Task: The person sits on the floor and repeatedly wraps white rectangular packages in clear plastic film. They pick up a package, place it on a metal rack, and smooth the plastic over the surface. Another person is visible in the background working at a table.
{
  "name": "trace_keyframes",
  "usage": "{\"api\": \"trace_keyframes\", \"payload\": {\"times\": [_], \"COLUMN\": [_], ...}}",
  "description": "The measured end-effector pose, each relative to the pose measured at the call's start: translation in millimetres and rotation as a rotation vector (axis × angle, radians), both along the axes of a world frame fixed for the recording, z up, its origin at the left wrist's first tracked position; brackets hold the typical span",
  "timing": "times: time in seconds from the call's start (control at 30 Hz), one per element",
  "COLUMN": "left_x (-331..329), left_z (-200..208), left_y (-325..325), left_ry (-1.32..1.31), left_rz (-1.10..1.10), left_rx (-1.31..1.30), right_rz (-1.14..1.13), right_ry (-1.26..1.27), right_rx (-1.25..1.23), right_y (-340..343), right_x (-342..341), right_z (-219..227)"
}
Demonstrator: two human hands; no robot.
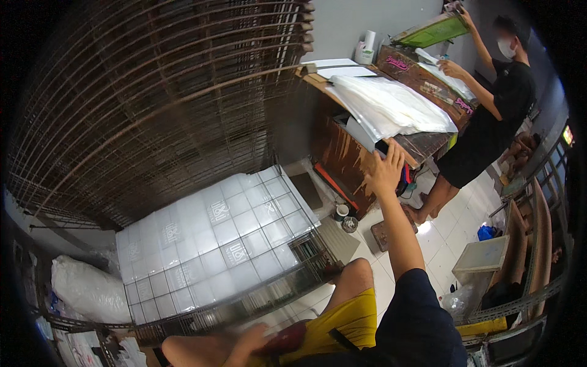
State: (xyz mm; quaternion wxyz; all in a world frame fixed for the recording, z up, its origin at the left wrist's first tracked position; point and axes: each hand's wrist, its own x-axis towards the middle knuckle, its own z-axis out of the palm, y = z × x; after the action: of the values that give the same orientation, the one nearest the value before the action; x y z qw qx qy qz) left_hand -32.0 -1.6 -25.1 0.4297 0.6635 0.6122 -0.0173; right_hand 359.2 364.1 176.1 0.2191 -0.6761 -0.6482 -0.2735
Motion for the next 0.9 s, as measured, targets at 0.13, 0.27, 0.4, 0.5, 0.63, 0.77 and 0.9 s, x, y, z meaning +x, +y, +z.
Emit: {"api": "trace_keyframes", "payload": {"times": [0.13,0.27,0.4,0.5,0.63,0.77,0.9], "left_x": [-18.6,-30.1,-26.5,-21.9,-10.8,-5.3,-5.3], "left_z": [-25.0,-58.5,-68.1,-65.1,-41.0,-25.5,-28.7], "left_y": [-3.0,-19.2,-24.4,-21.7,-14.7,-12.3,-10.5], "left_ry": [0.077,0.098,0.062,0.009,-0.001,0.087,0.093], "left_rz": [0.107,0.148,0.173,0.204,0.263,0.247,0.223], "left_rx": [0.058,0.179,0.220,0.301,0.344,0.362,0.404], "right_rz": [0.051,0.116,0.159,0.110,0.022,-0.110,-0.057], "right_ry": [-0.013,0.243,0.069,-0.066,0.022,-0.070,-0.176], "right_rx": [0.081,0.128,0.409,0.479,0.321,-0.071,0.015], "right_y": [-2.6,17.0,54.7,93.1,135.5,177.2,189.8], "right_x": [5.1,10.8,13.6,14.9,18.3,30.8,44.5], "right_z": [7.9,44.6,97.4,129.2,136.9,113.8,99.4]}}
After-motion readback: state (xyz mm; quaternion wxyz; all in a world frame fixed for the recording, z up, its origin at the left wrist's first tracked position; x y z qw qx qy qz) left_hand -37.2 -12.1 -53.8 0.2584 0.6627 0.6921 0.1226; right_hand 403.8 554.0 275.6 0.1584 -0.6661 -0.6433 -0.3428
